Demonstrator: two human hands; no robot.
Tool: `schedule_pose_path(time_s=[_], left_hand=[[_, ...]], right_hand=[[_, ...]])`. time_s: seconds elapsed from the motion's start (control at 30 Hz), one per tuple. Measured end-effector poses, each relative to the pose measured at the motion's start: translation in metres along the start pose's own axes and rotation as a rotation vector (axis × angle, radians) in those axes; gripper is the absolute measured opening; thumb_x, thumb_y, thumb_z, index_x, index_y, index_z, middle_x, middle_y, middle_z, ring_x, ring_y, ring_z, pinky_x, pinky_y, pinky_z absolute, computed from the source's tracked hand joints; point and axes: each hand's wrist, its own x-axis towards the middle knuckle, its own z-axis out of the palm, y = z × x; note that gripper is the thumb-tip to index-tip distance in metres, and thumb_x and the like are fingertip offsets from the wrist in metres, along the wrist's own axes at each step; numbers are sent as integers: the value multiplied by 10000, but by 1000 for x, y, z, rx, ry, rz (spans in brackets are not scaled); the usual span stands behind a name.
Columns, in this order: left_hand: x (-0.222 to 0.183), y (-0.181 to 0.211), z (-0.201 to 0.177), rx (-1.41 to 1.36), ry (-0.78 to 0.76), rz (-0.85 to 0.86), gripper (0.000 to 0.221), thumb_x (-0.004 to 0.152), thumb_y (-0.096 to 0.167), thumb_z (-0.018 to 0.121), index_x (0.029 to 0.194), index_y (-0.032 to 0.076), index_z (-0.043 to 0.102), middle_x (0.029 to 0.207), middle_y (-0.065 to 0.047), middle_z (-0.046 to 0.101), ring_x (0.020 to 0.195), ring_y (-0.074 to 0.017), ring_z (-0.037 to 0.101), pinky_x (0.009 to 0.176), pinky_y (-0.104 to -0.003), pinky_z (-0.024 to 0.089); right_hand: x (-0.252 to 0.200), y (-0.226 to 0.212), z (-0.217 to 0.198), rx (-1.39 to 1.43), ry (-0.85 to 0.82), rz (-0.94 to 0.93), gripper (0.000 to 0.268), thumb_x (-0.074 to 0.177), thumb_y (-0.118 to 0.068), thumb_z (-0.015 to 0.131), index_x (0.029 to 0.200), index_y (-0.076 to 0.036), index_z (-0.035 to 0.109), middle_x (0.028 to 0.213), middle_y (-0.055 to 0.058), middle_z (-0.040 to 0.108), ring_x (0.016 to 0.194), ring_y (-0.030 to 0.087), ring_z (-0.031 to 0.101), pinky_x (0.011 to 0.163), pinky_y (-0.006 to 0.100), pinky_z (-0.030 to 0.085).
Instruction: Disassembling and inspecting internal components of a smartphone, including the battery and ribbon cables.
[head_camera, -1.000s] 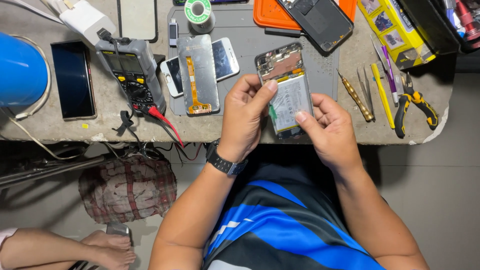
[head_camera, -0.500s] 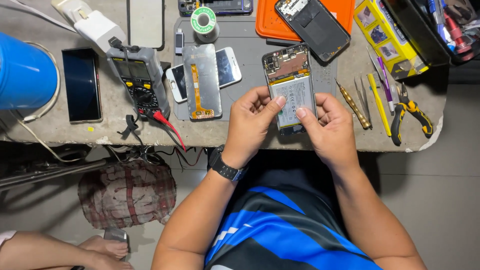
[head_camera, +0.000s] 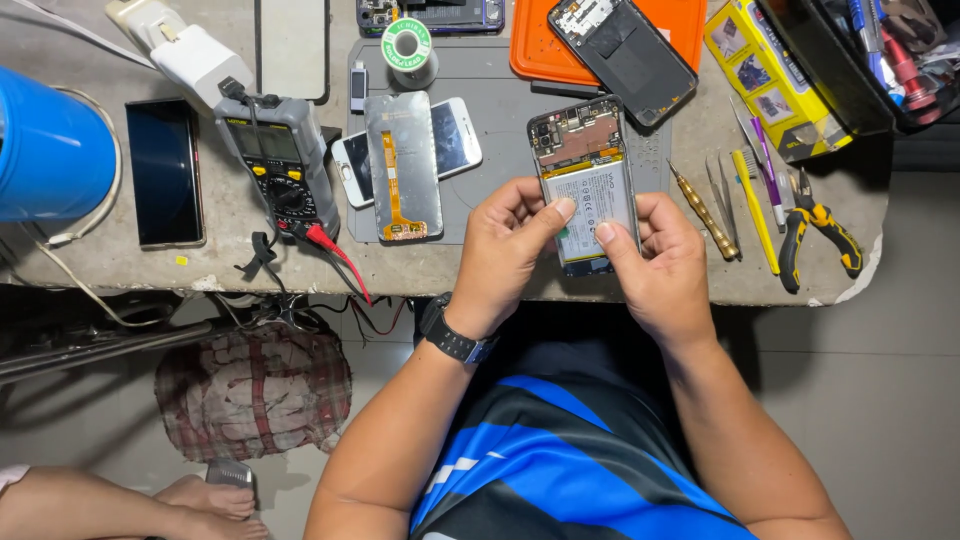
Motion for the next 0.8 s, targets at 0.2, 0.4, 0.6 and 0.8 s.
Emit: schedule_pose_path(time_s=[0.2, 0.4, 0.6, 0.8], left_hand=[[-19, 37, 27, 160, -2, 62, 846, 1078, 284, 832, 1682, -166, 447, 1603, -449, 607, 1494, -516, 642, 1194, -562, 596], [-8, -19, 7, -128, -35, -22, 379, 1173, 284, 750, 1423, 0, 764, 1192, -104, 810, 1121, -137, 767, 922, -365, 706], [-4, -2, -3, -323, 166, -184, 162, 1086, 189, 748, 1038, 37, 716, 877, -63, 650, 807, -195, 731, 702, -410, 682], [-11, 27, 7, -277, 63, -174, 117, 1069, 162, 731, 1066, 49, 761, 874, -13, 655, 835, -161, 755, 713, -370, 678]], right_hand=[[2, 35, -14, -525, 224, -435, 87, 1130, -64, 891, 1203, -40, 850, 826, 125, 755, 758, 367, 772, 652, 377, 566], [-1, 6, 19, -843, 72, -677, 302, 1047, -173, 892, 1320, -62, 827, 1258, 140, 728, 1109, 386, 751, 958, 506, 631], [-8, -14, 11, -501, -23, -542, 281, 1097, -167, 852, 1332, -14, 835, 1321, 185, 757, 1170, 434, 748, 1029, 527, 611], [0, 18, -12, -145, -17, -134, 337, 1179, -86, 745, 1491, 39, 725, 1211, 167, 772, 1071, 196, 725, 963, 426, 637]])
